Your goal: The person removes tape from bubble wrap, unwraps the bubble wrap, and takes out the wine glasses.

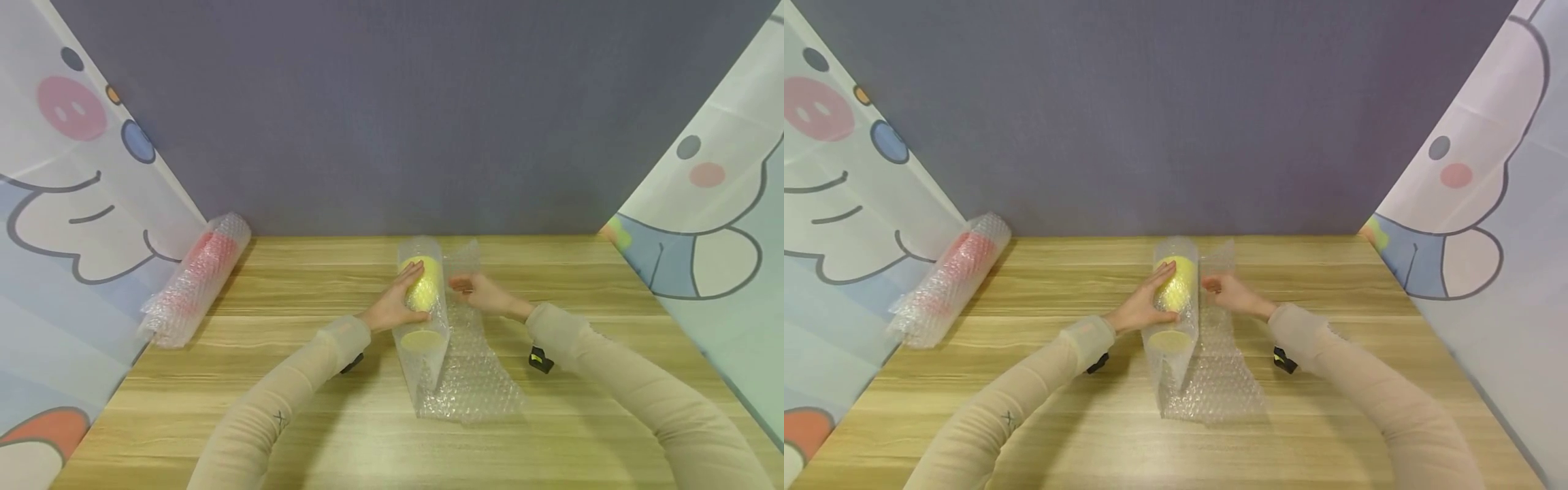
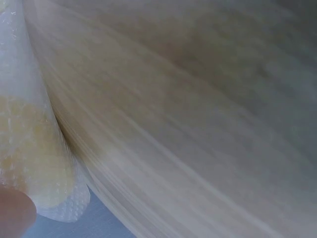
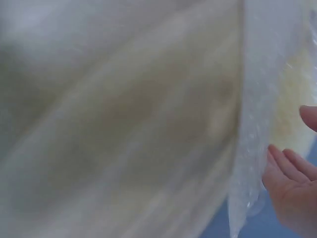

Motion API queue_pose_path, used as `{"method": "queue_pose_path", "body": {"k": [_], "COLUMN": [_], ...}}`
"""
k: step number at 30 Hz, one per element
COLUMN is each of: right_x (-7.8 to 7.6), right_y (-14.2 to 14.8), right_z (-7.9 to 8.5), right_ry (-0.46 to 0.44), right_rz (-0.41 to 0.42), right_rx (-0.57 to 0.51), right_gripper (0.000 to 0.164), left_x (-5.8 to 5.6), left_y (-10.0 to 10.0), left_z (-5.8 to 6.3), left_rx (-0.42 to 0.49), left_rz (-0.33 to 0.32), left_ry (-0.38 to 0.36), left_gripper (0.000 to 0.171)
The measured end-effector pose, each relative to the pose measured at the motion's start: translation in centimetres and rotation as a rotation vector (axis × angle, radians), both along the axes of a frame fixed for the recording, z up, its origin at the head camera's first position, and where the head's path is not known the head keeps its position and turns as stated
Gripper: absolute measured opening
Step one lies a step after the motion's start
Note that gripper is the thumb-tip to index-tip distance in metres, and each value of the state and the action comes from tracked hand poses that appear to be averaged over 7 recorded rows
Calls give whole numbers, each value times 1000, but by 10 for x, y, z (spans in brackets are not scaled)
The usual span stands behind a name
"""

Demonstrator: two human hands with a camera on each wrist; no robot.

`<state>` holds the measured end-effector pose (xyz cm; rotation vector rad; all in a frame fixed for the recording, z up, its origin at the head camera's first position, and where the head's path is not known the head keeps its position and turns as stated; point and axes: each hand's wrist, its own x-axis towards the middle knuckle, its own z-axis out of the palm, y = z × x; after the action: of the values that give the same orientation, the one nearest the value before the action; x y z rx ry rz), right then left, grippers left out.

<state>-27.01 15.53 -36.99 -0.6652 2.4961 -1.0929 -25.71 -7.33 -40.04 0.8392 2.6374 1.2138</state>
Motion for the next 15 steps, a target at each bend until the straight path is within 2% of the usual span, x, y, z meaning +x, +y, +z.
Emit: {"method": "queue_pose_path", "body": {"k": [5,9,15], "right_x": [4,7,11], "right_y": [3,6,7], "right_z": [-20,-29,-35], "right_ry": [-45,-3,115], "right_rz": [12,41,80], "right_rx": [8,18,127], "right_gripper": [62,71,84], "left_x": [-1,-1,-3], "left_y": [1,1,-1], "left_z": [-2,-3,-1], "left_rx": [-12,-6,-17], "left_rz": [7,8,15], "left_ry": [10,-2,-3], "left_gripper": [98,98,100]}}
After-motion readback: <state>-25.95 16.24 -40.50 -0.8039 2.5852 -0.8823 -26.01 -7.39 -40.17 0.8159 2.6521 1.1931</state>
